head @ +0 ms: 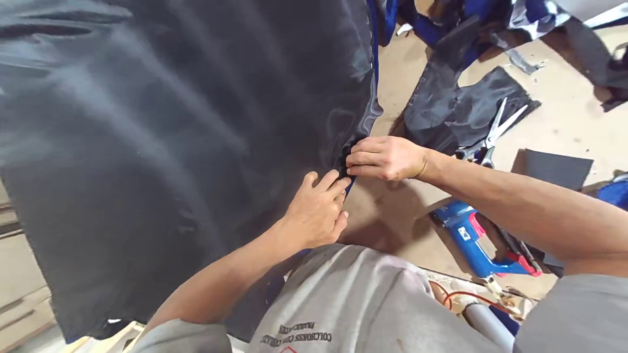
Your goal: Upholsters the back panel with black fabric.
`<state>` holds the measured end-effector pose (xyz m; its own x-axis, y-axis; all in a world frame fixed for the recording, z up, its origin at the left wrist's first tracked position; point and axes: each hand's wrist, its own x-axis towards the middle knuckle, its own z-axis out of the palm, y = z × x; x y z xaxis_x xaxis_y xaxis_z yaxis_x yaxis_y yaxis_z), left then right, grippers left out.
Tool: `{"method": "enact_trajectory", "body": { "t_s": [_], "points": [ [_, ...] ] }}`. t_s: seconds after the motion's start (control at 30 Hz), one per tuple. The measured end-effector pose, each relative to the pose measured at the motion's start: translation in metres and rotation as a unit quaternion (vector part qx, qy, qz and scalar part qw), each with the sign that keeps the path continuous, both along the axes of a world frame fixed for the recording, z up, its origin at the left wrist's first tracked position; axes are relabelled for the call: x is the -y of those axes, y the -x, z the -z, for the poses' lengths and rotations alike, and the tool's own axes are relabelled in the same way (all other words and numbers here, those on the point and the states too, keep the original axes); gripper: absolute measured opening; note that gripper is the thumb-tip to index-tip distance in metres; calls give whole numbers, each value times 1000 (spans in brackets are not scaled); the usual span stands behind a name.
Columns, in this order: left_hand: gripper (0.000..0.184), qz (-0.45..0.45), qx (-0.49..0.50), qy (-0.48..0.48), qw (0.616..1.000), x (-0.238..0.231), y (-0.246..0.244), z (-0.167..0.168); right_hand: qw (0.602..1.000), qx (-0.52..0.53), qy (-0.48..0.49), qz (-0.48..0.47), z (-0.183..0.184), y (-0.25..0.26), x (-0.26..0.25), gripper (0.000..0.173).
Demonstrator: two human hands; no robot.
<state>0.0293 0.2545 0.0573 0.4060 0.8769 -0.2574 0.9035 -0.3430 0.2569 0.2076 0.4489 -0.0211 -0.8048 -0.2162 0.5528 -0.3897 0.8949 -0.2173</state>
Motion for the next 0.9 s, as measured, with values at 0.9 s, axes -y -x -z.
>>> {"method": "enact_trajectory", "body": {
  "t_s": [0.9],
  "points": [
    [48,27,76,113,990,-20,22,-5,679,259,369,579,-105,-129,168,37]
  ]
}}
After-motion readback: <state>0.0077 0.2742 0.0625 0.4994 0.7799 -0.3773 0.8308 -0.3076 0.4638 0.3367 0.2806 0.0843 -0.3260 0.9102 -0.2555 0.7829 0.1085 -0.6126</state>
